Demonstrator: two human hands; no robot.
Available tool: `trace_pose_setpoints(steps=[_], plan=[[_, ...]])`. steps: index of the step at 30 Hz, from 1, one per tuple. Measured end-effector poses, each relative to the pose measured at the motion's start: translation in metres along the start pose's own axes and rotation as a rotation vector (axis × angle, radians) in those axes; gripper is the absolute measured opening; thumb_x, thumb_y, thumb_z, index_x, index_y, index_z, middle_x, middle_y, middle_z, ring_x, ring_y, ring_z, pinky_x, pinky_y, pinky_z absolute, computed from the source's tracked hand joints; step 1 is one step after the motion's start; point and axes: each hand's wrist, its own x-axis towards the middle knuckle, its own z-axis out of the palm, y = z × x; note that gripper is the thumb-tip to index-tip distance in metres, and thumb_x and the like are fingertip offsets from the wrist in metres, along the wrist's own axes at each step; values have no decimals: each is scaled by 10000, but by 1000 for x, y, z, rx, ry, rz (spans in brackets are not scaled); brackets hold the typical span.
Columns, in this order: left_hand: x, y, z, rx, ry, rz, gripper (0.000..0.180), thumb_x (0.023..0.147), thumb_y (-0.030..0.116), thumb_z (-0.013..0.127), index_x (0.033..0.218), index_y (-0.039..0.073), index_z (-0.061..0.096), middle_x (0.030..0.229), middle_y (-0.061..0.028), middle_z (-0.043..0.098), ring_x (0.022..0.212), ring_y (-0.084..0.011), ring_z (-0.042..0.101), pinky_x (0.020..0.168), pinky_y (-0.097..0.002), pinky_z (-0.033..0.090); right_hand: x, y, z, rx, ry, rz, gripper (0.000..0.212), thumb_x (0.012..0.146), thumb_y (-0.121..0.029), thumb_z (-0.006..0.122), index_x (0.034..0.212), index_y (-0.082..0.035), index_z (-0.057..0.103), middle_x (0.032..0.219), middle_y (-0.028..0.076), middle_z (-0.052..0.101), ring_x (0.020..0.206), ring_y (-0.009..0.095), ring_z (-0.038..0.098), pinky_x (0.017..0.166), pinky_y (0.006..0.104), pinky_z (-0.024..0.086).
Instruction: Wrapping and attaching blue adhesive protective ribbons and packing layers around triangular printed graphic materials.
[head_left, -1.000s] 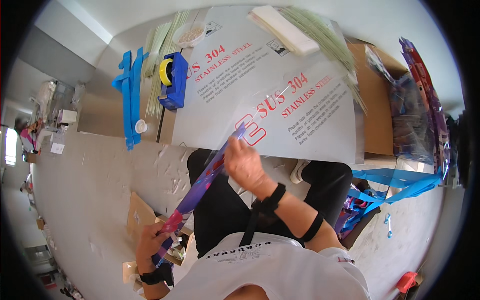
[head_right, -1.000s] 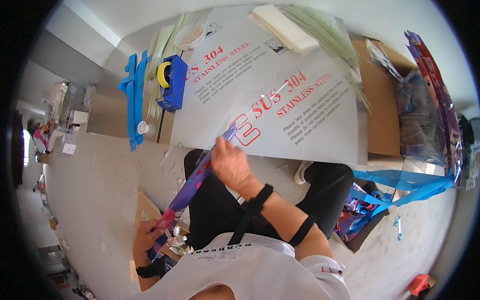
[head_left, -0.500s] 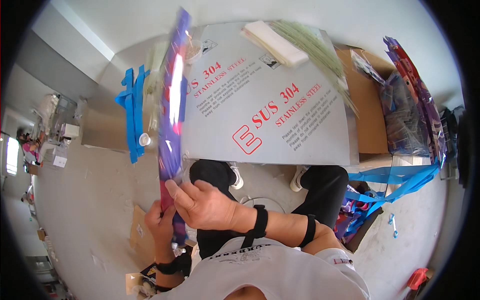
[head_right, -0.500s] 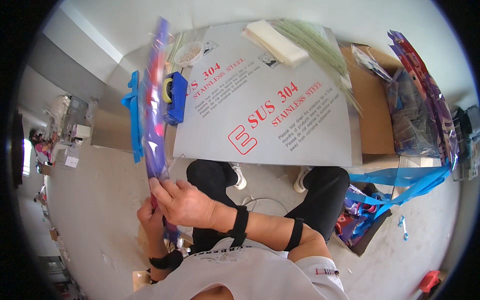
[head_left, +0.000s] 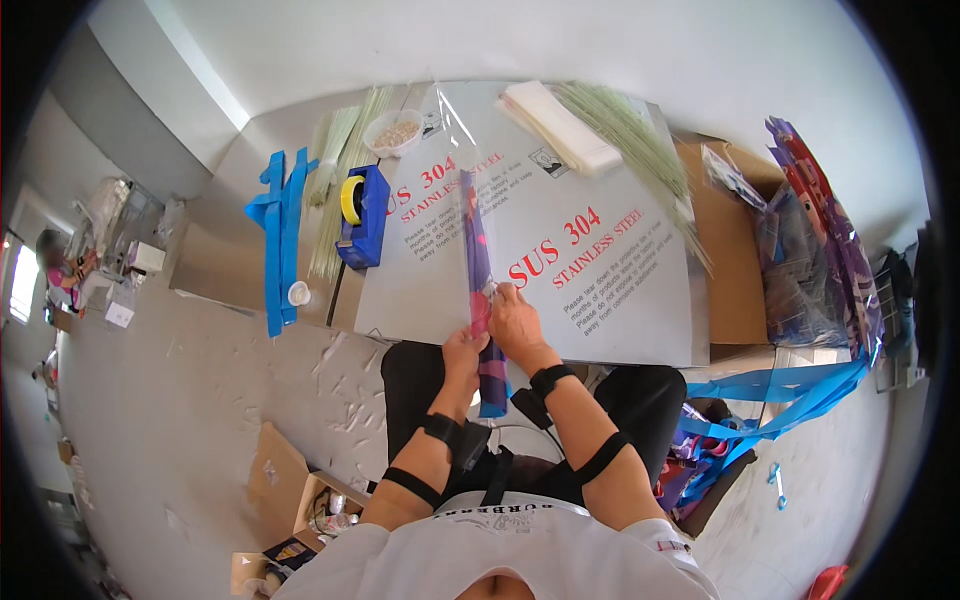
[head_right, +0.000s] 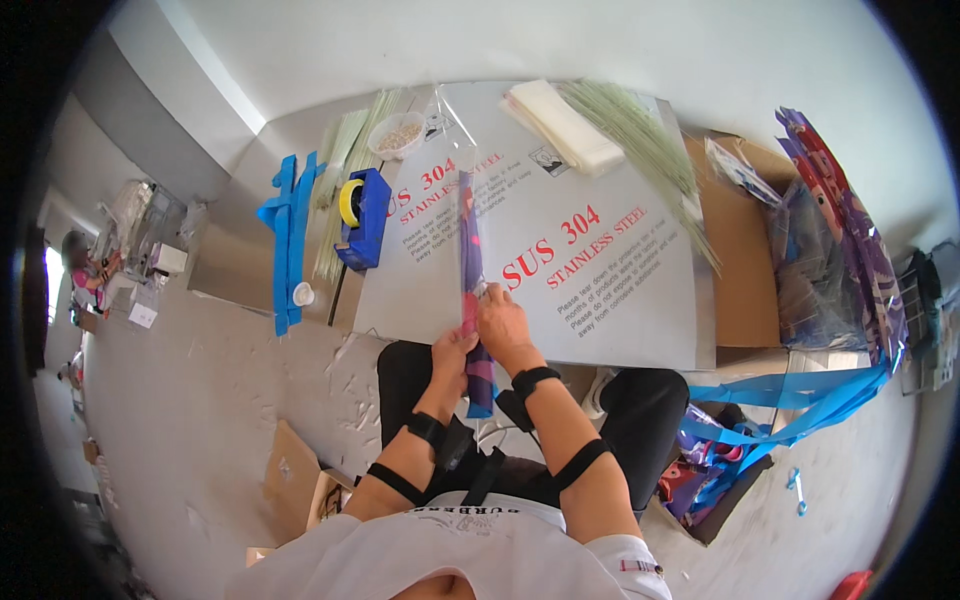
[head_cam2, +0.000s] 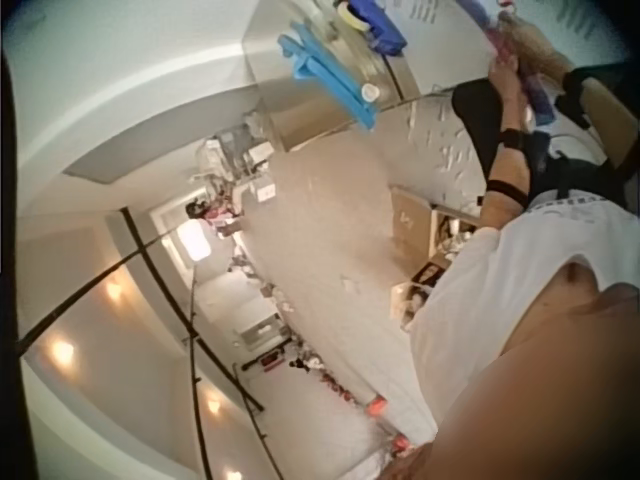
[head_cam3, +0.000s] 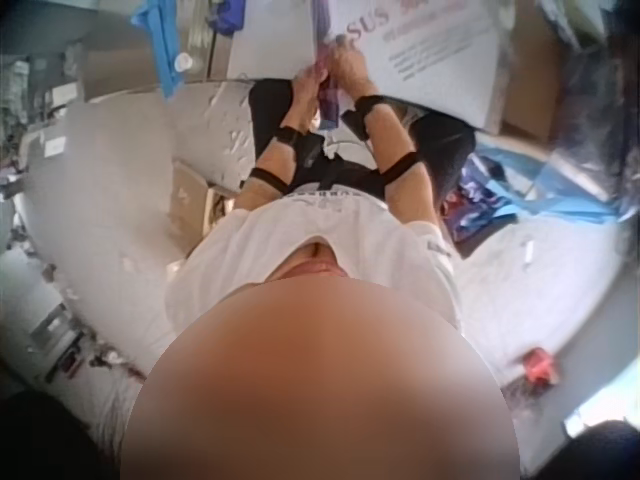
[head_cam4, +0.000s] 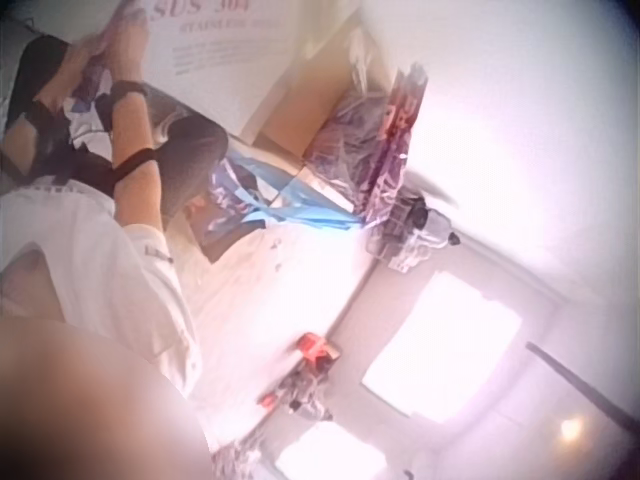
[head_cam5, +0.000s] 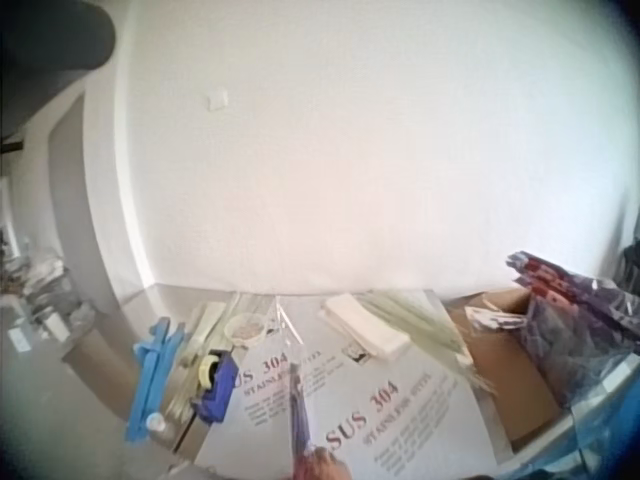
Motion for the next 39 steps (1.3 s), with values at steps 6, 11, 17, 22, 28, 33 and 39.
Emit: trace_pose_setpoints(steps=[6,11,17,22,28,33,39], plan=[[-55,-10,-28,-436,-393,-240,163,908,43,595,1065,-1,598,902,-100,651,791,-211,647,688,-323,535,-8,-5,4,93,113,147,172,773,-52,581,913,47,589,1064,250,574,1038,404,565,848,450,518],[-127,-10,-15,-212,-298,-458,86,932,46,536,981,11,598,787,-133,627,629,-211,594,542,-312,475,-16,-22,-20,282,20,236,156,789,-44,551,893,72,562,973,305,578,991,452,552,836,471,503],[-118,-13,-20,50,-207,-307,83,935,36,518,925,14,597,687,-126,590,411,-115,430,335,-261,287,-42,-50,-56,289,-11,234,133,786,-42,543,866,63,530,1015,306,570,1004,465,547,823,487,499],[-94,13,-14,295,-175,-129,122,939,59,540,838,31,601,643,-91,577,420,-95,419,343,-244,274,-59,-47,-53,64,23,-131,253,723,-43,597,955,52,565,1318,256,480,1102,416,560,868,470,520],[-97,-8,-21,51,-248,-132,98,922,111,611,881,22,622,733,-116,652,555,-171,604,485,-310,491,-66,-18,-42,5,26,-14,234,714,-29,582,935,50,585,1437,197,398,1304,393,405,923,508,487],[-112,1,-12,266,-325,-361,83,899,81,620,940,8,620,787,-137,682,647,-217,678,584,-338,566,-84,-2,-27,84,-58,68,186,718,-14,570,891,55,579,1426,199,408,1323,390,392,961,516,455],[-90,-10,-19,587,-290,-210,91,868,-10,568,942,-30,616,715,-116,659,557,-189,654,448,-287,494,-83,-1,-37,127,-19,3,178,719,-19,575,885,47,587,1414,194,434,1324,378,402,983,513,432]])
